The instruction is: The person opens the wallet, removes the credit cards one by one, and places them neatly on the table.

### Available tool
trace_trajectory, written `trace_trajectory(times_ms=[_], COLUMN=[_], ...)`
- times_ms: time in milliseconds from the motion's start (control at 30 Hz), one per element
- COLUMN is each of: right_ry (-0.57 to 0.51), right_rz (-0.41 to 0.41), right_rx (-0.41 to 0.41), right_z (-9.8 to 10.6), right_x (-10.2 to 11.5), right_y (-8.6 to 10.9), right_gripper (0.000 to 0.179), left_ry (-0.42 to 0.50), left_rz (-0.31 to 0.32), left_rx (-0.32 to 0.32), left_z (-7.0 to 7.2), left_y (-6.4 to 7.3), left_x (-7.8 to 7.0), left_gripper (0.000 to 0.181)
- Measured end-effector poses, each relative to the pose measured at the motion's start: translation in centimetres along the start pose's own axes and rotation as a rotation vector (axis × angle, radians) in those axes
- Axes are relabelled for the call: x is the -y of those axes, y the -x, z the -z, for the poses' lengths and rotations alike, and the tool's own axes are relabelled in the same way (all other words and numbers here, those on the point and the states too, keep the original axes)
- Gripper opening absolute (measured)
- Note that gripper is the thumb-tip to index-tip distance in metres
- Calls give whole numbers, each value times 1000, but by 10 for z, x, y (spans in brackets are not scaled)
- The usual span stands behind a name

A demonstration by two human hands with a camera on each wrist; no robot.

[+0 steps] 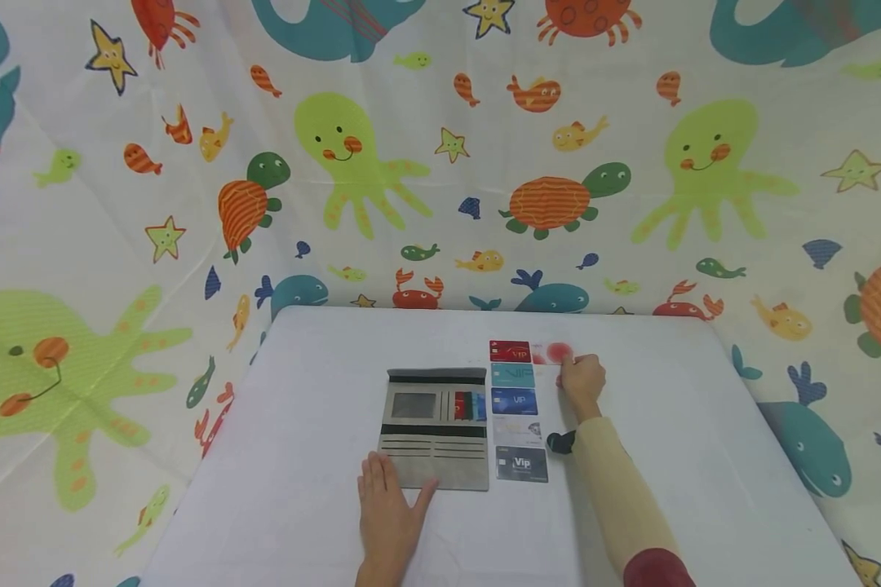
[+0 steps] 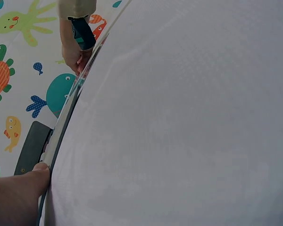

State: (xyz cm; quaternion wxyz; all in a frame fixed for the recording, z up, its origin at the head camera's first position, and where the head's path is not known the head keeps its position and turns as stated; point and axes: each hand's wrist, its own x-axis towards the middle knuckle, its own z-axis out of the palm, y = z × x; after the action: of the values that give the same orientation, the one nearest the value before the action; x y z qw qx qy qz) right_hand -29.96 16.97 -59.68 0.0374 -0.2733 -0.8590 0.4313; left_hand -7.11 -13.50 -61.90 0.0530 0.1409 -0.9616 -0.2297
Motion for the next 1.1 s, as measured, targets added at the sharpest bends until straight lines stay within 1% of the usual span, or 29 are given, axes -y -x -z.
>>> trace_trajectory(times_ms=[133, 400, 633, 700, 900, 967, 1100], right_ry=[-2, 24, 90, 84, 17, 5, -4], right_rz=[6, 19, 78, 82, 55, 71, 154], right_rx=[-1, 0, -6, -8, 12, 14, 4], right_z=[0, 2, 4, 4, 2, 1, 0], right_x=[1, 1, -1, -1, -3, -4, -6], right_y=[2, 4, 3, 2, 3, 5, 13], right_gripper=[37, 36, 33, 35, 45, 46, 41], left_ry=[12, 19, 34, 29, 22, 13, -1], left_rz=[-9, 0, -7, -13, -13, -9, -7], left_rx=[-10, 3, 2, 0, -7, -6, -2], left_z=[0, -2, -3, -3, 0, 1, 1], left_y=[0, 1, 1, 1, 1, 1, 0], left_x=[1, 1, 2, 2, 0, 0, 0], left_gripper=[105, 107, 106, 106, 106, 105, 105])
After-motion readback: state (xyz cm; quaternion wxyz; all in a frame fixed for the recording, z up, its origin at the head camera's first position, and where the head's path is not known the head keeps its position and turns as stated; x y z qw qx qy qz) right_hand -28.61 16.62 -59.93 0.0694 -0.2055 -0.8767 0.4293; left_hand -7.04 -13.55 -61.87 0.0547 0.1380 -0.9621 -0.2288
